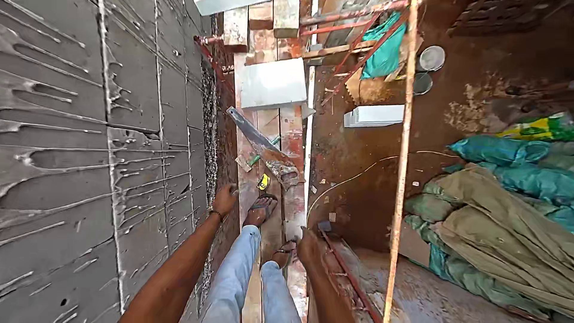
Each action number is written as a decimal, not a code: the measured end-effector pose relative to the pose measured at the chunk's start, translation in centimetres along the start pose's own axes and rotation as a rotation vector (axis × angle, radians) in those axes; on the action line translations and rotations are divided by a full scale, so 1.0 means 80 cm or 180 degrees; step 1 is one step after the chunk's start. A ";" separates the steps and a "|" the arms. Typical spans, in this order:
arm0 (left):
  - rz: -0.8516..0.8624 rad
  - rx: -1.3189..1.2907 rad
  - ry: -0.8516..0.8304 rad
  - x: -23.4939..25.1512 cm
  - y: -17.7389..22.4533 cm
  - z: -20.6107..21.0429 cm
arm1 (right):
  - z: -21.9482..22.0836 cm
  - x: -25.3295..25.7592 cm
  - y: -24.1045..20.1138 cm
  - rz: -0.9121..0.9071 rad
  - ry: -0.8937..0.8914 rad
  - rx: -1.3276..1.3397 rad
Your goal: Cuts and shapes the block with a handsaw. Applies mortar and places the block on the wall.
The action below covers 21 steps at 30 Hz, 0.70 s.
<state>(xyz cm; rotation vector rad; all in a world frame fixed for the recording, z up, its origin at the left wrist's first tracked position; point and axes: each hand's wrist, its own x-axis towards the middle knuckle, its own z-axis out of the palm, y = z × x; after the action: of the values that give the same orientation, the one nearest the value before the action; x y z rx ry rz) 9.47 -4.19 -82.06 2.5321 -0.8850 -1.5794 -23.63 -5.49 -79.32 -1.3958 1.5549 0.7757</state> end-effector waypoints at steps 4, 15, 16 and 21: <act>0.0183 0.0498 0.0435 0.169 0.011 0.064 | 0.010 0.190 -0.058 -0.0800 0.0413 -0.0739; 0.0844 0.2237 0.0750 0.294 0.004 0.120 | 0.046 0.337 -0.057 -0.2057 0.1229 -0.1804; 0.0935 0.2392 0.0676 0.291 0.005 0.118 | 0.039 0.334 -0.062 -0.2119 0.1175 -0.1855; 0.0772 0.2292 0.0296 0.243 -0.033 0.106 | 0.023 0.325 -0.089 -0.2288 0.1337 -0.1389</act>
<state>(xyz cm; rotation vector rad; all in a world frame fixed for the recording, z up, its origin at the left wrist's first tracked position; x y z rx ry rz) 9.87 -8.96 -102.86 2.7080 -1.9435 -1.2011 -15.73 -16.25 -102.86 -2.3720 1.0507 0.3903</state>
